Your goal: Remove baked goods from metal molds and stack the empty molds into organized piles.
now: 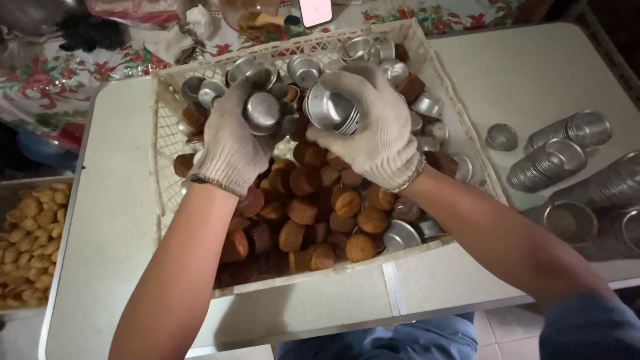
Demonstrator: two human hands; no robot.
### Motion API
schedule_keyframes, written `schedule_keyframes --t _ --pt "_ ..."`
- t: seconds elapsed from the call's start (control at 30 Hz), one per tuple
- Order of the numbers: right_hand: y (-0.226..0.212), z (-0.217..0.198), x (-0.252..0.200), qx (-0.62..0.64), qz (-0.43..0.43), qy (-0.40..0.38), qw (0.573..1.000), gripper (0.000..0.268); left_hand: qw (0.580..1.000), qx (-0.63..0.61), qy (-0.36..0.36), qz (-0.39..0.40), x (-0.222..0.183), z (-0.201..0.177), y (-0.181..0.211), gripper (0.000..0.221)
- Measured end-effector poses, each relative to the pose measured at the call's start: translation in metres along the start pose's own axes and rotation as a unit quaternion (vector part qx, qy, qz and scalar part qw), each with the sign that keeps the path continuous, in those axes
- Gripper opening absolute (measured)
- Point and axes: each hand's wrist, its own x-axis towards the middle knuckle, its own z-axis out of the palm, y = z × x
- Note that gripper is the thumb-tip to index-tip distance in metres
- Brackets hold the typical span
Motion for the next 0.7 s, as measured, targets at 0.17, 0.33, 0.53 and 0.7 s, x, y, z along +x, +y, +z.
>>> schedule_keyframes --t 0.17,0.33,0.53,0.7 --pt "-0.012 0.003 -0.014 -0.059 0.020 -0.100 0.993 0.086 0.998 -0.038 -0.039 0.026 -0.001 -0.006 -0.006 0.024" --pt "-0.010 0.001 -0.009 0.008 -0.171 0.028 0.985 0.039 0.998 0.007 0.055 -0.039 -0.013 0.018 -0.002 0.011" --pt "-0.016 0.020 -0.010 -0.022 0.070 -0.123 0.990 0.040 0.995 0.074 0.060 -0.032 0.006 0.000 -0.035 0.022" --pt "-0.024 0.017 0.000 -0.024 0.216 -0.140 0.966 0.051 0.982 0.158 0.105 -0.001 0.015 0.000 -0.041 0.047"
